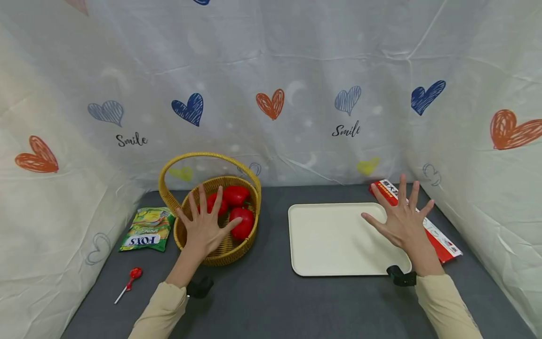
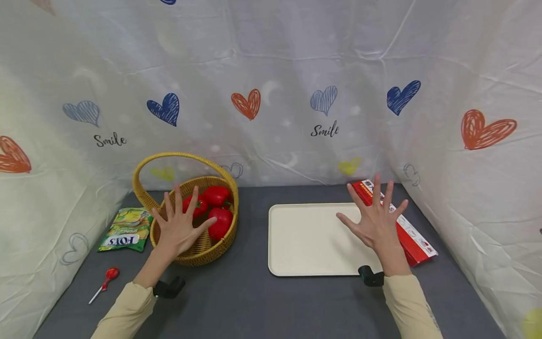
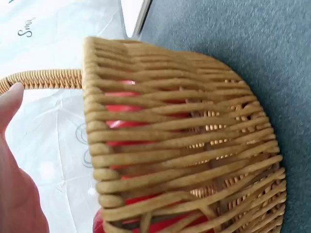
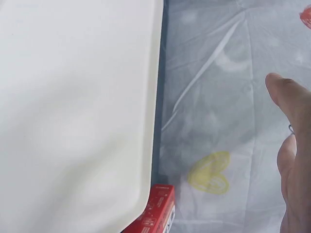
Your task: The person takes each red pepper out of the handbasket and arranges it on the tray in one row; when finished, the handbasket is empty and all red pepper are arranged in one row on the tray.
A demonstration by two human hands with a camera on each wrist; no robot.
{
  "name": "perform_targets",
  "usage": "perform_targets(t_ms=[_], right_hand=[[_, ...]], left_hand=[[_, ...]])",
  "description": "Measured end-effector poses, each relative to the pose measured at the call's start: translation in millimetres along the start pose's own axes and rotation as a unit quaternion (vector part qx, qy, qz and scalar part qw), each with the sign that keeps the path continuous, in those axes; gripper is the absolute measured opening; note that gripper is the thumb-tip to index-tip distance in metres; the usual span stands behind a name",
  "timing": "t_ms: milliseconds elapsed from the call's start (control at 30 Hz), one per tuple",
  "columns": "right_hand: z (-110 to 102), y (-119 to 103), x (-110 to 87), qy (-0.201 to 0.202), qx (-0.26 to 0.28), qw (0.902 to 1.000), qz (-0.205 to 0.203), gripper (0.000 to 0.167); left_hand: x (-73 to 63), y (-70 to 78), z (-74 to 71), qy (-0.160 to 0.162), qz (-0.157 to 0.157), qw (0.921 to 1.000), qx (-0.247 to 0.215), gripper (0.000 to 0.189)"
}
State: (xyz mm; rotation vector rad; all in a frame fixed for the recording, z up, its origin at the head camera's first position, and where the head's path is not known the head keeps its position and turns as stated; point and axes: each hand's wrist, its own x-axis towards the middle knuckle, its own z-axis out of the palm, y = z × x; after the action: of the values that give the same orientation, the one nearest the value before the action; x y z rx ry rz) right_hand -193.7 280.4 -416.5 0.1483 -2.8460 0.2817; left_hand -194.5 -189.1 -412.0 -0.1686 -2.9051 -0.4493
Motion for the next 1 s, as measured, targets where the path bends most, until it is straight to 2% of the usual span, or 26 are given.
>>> perform_targets(t_ms=[133, 233, 300, 400, 467, 567, 667, 833, 933, 1000], right_hand=[[-5, -1, -3.6, -0.005, 0.008, 1.0000, -0.002, 0.086], [-9, 1, -7.3, -0.022, 0.028, 0.9992, -0.020, 0.085], [-11, 5, -9.3, -0.050, 0.048, 0.9968, -0.039, 0.084], [-12, 15, -13.2, -0.101, 0.108, 0.9869, -0.064, 0.081], [-11, 26, -17.7, -0.127, 0.144, 0.9783, -0.078, 0.076], [-6, 44, -25.6, -0.141, 0.182, 0.9683, -0.095, 0.068], [-2, 61, -32.5, -0.160, 0.210, 0.9593, -0.100, 0.058], [5, 85, -42.4, -0.216, 0.230, 0.9449, -0.087, 0.044], [11, 91, -47.0, -0.233, 0.222, 0.9429, -0.086, 0.041], [15, 92, -49.1, -0.233, 0.204, 0.9464, -0.092, 0.043]], left_hand=[[-0.6, 2.0, -2.3, -0.004, 0.024, 0.9992, -0.033, 0.095], [1.4, 3.0, -4.5, -0.027, 0.055, 0.9941, -0.089, 0.086], [3.5, 3.0, -5.0, -0.043, 0.073, 0.9877, -0.131, 0.077], [8.9, 2.1, -3.2, -0.056, 0.085, 0.9790, -0.176, 0.060], [13.3, 0.8, -0.3, -0.064, 0.079, 0.9761, -0.192, 0.051], [20.4, -2.3, 3.7, -0.089, 0.053, 0.9726, -0.208, 0.045], [25.8, -4.8, 4.0, -0.121, 0.023, 0.9686, -0.216, 0.043], [33.4, -2.8, 2.7, -0.166, -0.021, 0.9639, -0.207, 0.047], [36.9, 1.0, 3.6, -0.187, -0.046, 0.9596, -0.205, 0.050], [37.7, 4.4, 4.8, -0.196, -0.062, 0.9563, -0.208, 0.052]])
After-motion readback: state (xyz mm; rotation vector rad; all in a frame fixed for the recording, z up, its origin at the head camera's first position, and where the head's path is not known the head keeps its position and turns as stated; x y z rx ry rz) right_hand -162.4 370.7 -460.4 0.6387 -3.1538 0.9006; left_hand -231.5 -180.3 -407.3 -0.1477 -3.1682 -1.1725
